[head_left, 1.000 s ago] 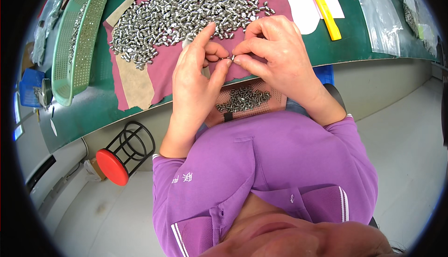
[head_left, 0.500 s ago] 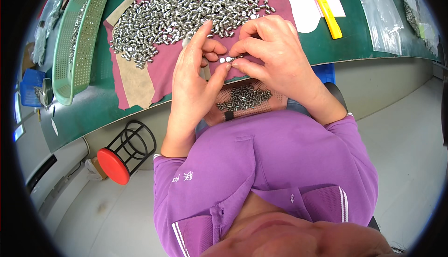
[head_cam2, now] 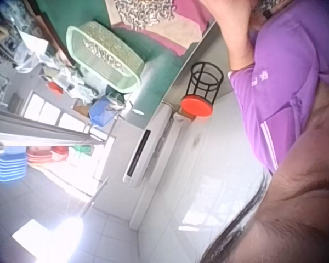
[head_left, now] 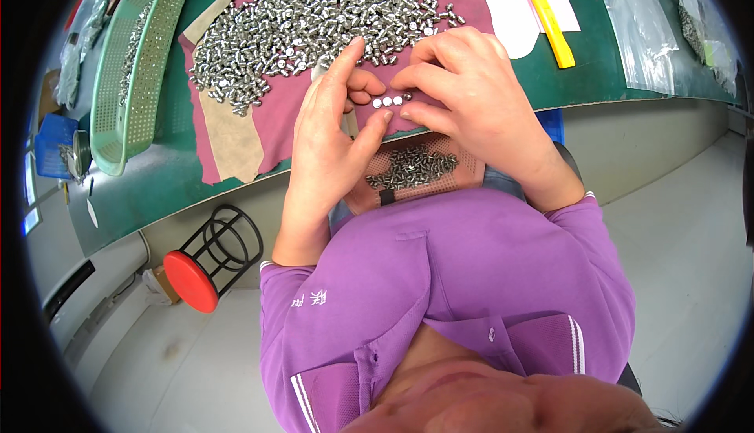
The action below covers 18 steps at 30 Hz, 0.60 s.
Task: The person sorts small metal parts by hand, inspecting them on a paper sheet and placing them into a sorting tray.
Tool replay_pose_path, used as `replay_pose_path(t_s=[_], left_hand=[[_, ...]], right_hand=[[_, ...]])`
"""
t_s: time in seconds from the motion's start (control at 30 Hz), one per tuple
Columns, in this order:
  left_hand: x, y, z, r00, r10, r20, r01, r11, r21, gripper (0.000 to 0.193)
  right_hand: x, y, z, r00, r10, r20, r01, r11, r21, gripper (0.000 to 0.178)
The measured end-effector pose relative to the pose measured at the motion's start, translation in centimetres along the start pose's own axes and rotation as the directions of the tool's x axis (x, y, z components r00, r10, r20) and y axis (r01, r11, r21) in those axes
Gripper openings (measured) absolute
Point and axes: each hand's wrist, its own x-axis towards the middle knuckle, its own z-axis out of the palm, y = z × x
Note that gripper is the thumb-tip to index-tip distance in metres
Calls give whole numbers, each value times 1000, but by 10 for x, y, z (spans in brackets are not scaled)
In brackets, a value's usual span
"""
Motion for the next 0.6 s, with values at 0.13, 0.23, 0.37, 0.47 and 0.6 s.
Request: replay_pose_path(t_s=[0.13,0.23,0.37,0.47,0.6], left_hand=[[0,-1,0,1000,-2,-1,2,1000,23,81],[1,-1,0,1000,-5,-3,5,1000,14,80],[2,-1,-2,1000,6,-1,-6,999,42,79],[4,-3,-2,1000,16,-9,-16,1000,17,79],[3,-3,-1,999,30,-12,-30,1000,0,79]], right_hand=[[-5,1,1,1000,31,-5,-31,999,-21,18],[-7,3,2,998,61,-7,-61,998,-10,16],[-8,5,-1,997,65,-29,-66,998,-15,16],[-6,4,-1,997,67,-32,-68,997,-28,17],[-5,2,-3,998,56,-26,-57,997,-43,19]])
